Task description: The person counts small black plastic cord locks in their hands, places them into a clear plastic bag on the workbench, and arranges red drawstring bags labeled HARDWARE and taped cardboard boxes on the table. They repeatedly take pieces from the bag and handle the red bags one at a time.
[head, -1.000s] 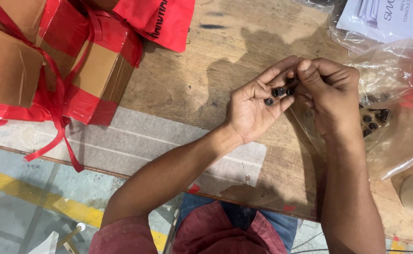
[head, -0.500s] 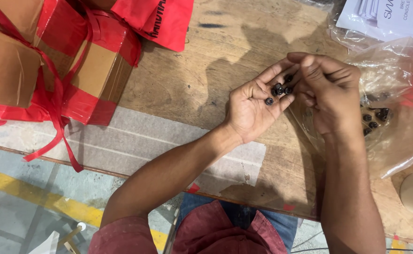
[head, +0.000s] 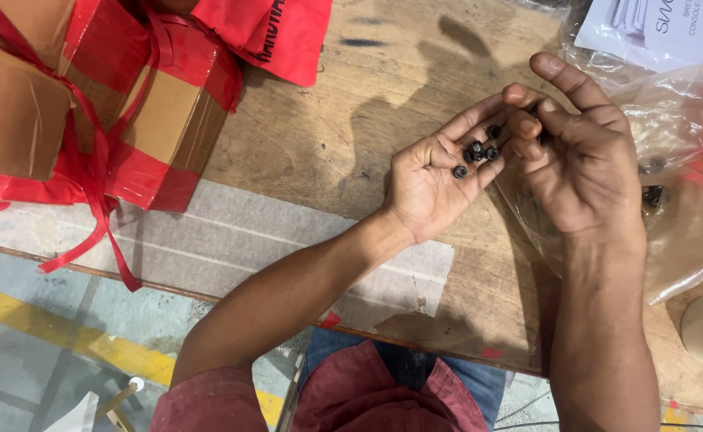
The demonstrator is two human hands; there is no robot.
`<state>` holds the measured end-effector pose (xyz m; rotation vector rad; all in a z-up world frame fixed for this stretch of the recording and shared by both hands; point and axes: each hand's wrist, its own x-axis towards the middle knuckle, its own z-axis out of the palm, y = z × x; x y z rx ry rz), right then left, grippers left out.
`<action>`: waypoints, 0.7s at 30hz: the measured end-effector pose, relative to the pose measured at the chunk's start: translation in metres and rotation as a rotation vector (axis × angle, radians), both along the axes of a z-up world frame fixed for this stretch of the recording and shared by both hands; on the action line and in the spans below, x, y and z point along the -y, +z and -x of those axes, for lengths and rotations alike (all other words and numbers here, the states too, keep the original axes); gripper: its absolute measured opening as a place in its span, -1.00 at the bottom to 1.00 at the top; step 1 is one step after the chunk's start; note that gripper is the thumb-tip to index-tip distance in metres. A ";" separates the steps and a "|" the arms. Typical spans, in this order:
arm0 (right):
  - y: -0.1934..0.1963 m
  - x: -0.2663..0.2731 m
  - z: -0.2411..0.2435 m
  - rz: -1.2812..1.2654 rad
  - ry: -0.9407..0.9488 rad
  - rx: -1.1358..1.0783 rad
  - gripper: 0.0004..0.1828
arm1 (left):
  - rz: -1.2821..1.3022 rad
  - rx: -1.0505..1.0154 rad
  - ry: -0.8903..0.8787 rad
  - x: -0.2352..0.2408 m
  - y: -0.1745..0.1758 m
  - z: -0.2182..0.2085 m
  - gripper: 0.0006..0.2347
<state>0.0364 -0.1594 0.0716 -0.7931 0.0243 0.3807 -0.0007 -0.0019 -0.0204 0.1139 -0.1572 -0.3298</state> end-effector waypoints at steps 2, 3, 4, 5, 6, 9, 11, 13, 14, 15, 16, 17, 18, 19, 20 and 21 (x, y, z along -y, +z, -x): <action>0.002 -0.002 0.002 0.019 0.024 0.032 -0.65 | 0.001 -0.027 0.001 0.002 -0.004 -0.002 -0.33; 0.001 -0.002 0.003 0.019 0.023 0.032 -0.65 | 0.001 -0.028 0.001 0.002 -0.005 -0.001 -0.33; 0.000 -0.001 0.003 0.050 0.038 0.055 -0.68 | -0.001 -0.036 -0.001 0.002 -0.005 -0.001 -0.34; 0.000 -0.001 0.004 0.081 0.052 0.077 -0.70 | -0.002 -0.045 -0.003 0.003 -0.006 -0.001 -0.34; -0.001 -0.001 0.005 0.082 0.053 0.078 -0.70 | -0.002 -0.044 -0.003 0.002 -0.007 -0.001 -0.34; -0.001 0.000 0.008 0.137 0.081 0.130 -0.74 | 0.005 -0.015 -0.004 0.003 -0.013 0.000 -0.37; 0.001 -0.002 0.008 0.183 0.105 0.161 -0.75 | 0.033 -0.019 -0.001 0.005 -0.022 -0.001 -0.40; 0.000 -0.003 0.007 0.190 0.134 0.155 -0.72 | 0.033 -0.058 -0.002 0.005 -0.016 0.000 -0.39; 0.000 -0.003 0.006 0.197 0.161 0.151 -0.69 | 0.033 -0.095 -0.003 0.005 -0.013 0.000 -0.38; 0.002 -0.006 0.006 0.197 0.161 0.152 -0.69 | 0.033 -0.094 -0.003 0.005 -0.015 -0.001 -0.38; 0.005 -0.009 0.006 0.192 0.175 0.129 -0.67 | 0.035 -0.103 -0.006 0.005 -0.017 -0.001 -0.37; 0.007 -0.012 0.006 0.186 0.189 0.106 -0.65 | 0.037 -0.112 -0.009 0.006 -0.020 0.000 -0.37; 0.007 -0.013 0.006 0.186 0.190 0.106 -0.65 | 0.038 -0.112 -0.008 0.006 -0.020 0.000 -0.37; 0.007 -0.014 0.006 0.170 0.181 0.102 -0.64 | 0.049 -0.087 -0.009 0.006 -0.021 0.000 -0.39; 0.007 -0.015 0.005 0.153 0.173 0.099 -0.62 | 0.060 -0.061 -0.010 0.006 -0.021 0.000 -0.40; -0.002 -0.008 0.003 0.153 0.175 0.099 -0.62 | 0.061 -0.062 -0.009 0.006 -0.021 0.000 -0.40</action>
